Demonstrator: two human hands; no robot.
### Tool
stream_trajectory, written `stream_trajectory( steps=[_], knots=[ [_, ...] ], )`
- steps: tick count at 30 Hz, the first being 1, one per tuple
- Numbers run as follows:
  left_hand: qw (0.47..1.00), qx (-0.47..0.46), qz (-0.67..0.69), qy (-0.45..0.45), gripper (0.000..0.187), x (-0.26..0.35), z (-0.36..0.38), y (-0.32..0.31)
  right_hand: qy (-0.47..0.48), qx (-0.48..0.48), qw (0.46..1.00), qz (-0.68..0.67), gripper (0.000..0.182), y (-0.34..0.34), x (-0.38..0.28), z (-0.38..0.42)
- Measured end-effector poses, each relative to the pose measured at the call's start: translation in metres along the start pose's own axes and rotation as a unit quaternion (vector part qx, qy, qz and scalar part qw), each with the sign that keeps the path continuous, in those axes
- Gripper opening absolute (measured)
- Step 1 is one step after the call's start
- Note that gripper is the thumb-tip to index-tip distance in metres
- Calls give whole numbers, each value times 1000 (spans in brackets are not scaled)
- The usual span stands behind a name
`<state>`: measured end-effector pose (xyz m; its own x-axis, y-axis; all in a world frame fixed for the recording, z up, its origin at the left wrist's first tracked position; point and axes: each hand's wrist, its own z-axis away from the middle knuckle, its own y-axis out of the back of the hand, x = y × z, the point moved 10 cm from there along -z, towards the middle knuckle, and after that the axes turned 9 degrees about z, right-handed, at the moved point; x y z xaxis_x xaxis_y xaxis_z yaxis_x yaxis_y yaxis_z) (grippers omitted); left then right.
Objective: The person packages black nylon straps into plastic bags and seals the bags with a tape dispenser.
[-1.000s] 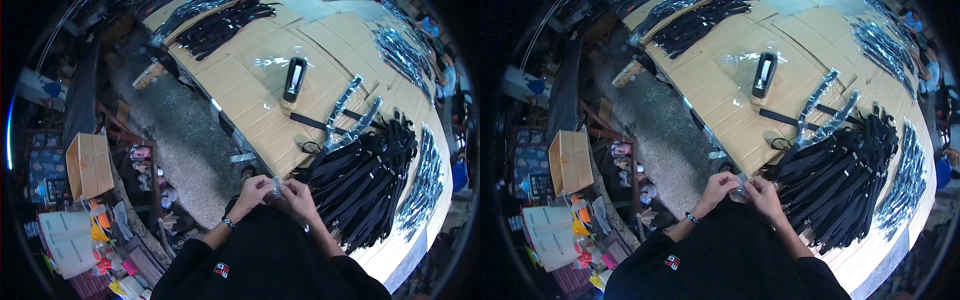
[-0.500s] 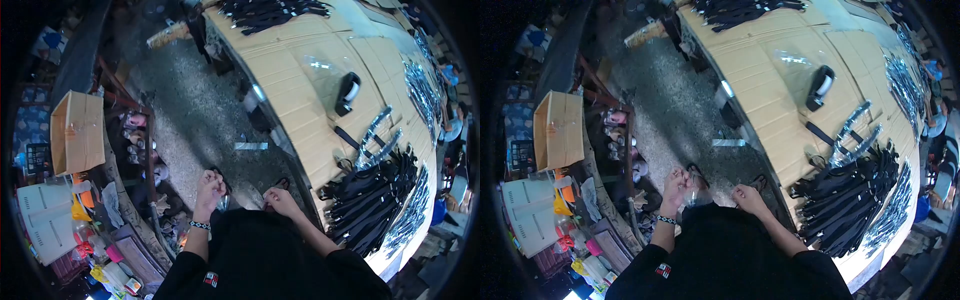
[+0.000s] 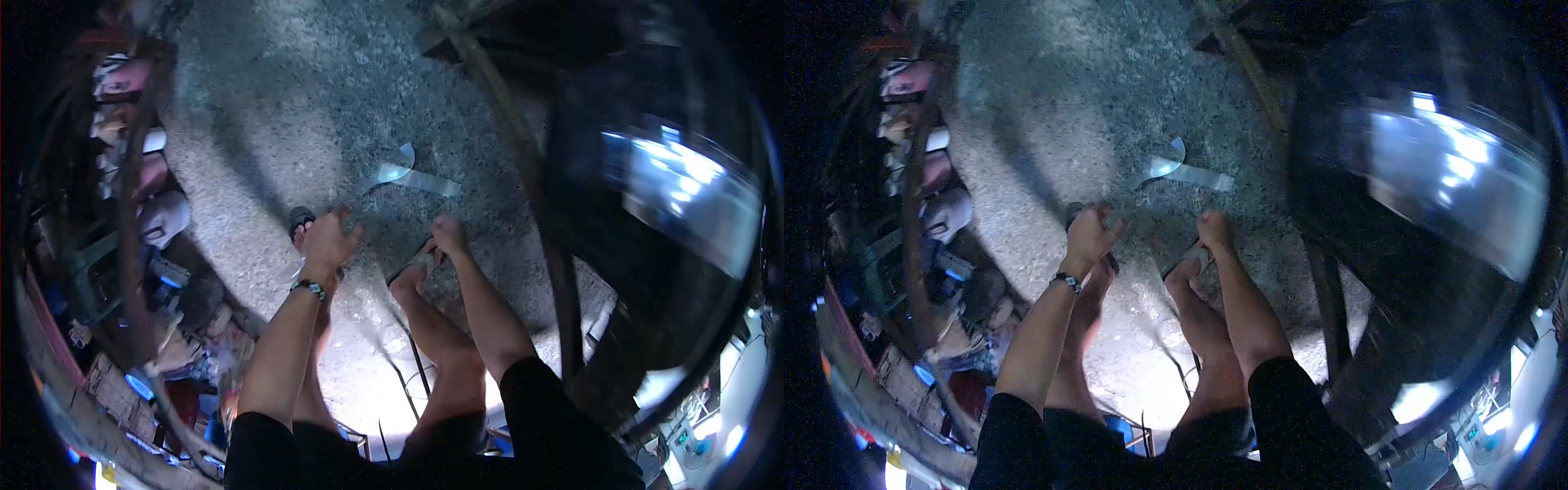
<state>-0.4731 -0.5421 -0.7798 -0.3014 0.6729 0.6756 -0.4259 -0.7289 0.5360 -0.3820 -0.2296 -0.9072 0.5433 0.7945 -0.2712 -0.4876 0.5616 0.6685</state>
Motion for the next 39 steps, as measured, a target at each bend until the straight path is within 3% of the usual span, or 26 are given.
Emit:
stream_trajectory(
  steps=[5, 10, 14, 18, 20, 22, 24, 26, 28, 30, 33, 36, 39],
  knots=[
    [993, -68, -87, -30, 48, -14, -108, -118, -38, 93, 993, 57, 30, -29, 21, -140],
    [986, -42, -138, -87, 41, -26, -159, -200, -9, 160, 981, 112, 47, -50, 14, -176],
    [984, -100, -138, -52, 28, -57, -189, -232, 14, 261, 963, 63, 48, -52, 14, -183],
    [995, -94, -22, -38, 18, -67, -197, -219, -7, 316, 947, 53, 44, -42, 17, -186],
    [994, -61, 42, -80, 16, -72, -193, -205, -9, 249, 967, 48, 42, -44, 17, -197],
    [978, 12, 205, -30, 15, -100, -185, -188, 6, 163, 985, 55, 42, -53, 19, -212],
    [920, 92, 377, 58, 14, -128, -158, -167, 43, 57, 995, 71, 47, -73, 27, -231],
    [845, 82, 486, 207, 15, -129, -108, -149, 50, 182, 974, 125, 45, -50, 16, -220],
    [809, 136, 512, 254, 17, -144, -66, -145, 40, 248, 955, 160, 43, -40, 11, -205],
    [724, 172, 599, 296, 14, -153, -21, -153, 11, 258, 950, 174, 41, -43, 14, -196],
    [678, 175, 653, 288, 14, -161, 32, -170, 57, 181, 977, 93, 31, -52, 6, -204],
    [672, 178, 649, 308, 13, -154, 66, -180, 212, 136, 962, 107, 33, -64, -14, -203],
    [668, 171, 643, 332, 9, -158, 86, -193, 293, 156, 935, 121, 27, -57, -28, -183]
  ],
)
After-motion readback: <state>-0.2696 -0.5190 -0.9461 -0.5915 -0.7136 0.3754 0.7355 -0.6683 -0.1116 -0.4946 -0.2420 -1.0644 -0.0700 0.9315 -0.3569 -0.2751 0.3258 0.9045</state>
